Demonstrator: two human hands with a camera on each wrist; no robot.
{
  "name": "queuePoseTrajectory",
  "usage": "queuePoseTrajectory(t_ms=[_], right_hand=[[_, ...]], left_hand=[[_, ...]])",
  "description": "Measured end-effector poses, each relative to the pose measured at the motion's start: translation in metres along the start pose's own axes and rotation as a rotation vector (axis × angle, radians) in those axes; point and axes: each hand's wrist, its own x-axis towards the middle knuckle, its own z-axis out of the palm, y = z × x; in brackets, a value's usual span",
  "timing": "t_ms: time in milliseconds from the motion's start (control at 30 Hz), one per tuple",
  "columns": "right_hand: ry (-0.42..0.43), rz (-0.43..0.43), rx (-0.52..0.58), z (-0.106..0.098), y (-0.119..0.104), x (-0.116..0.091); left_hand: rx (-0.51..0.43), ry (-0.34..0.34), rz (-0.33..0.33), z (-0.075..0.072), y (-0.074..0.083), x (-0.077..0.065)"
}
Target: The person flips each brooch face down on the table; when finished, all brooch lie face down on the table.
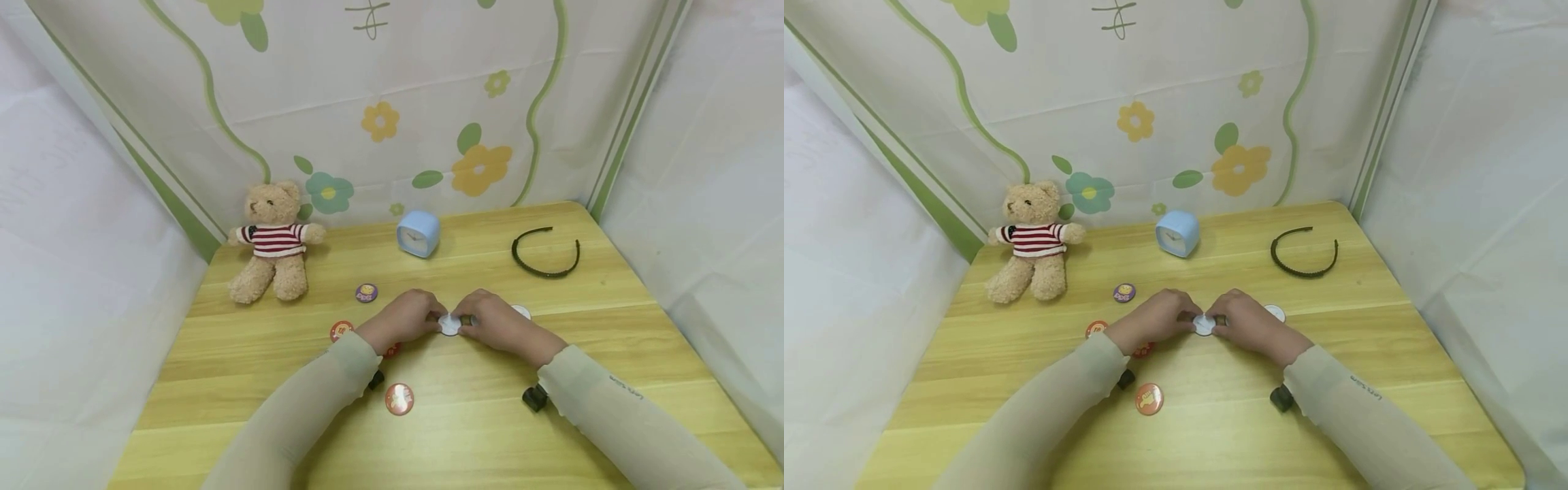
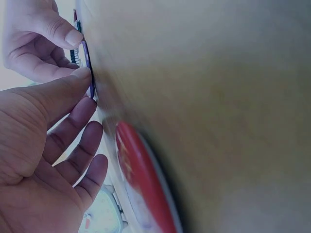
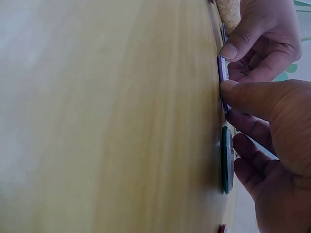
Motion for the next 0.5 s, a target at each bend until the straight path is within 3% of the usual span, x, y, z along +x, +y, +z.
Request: queuePoseTrajectory(t_ms=[133,233,333,500], right_hand=[[-0.001,0.002,-0.001,0.0,0.0,-0.001],[-0.006,0.008,-0.005,-0.001,-0.001,-0.001],[-0.012,0.008,-0.019,0.0,-0.001,0.0],[-0.019,0.023,-0.02,-0.001,-0.002,-0.001]], left_hand=[[-0.001,0.003,0.004,0.0,0.0,0.0],[-0.053,-0.008,-0.008,-0.003,-0.003,-0.005],[-0.156,-0.034,-0.047,-0.014,-0.009,-0.018],[-0.334,-0.069,-0.158,-0.035,-0.024,-0.052]])
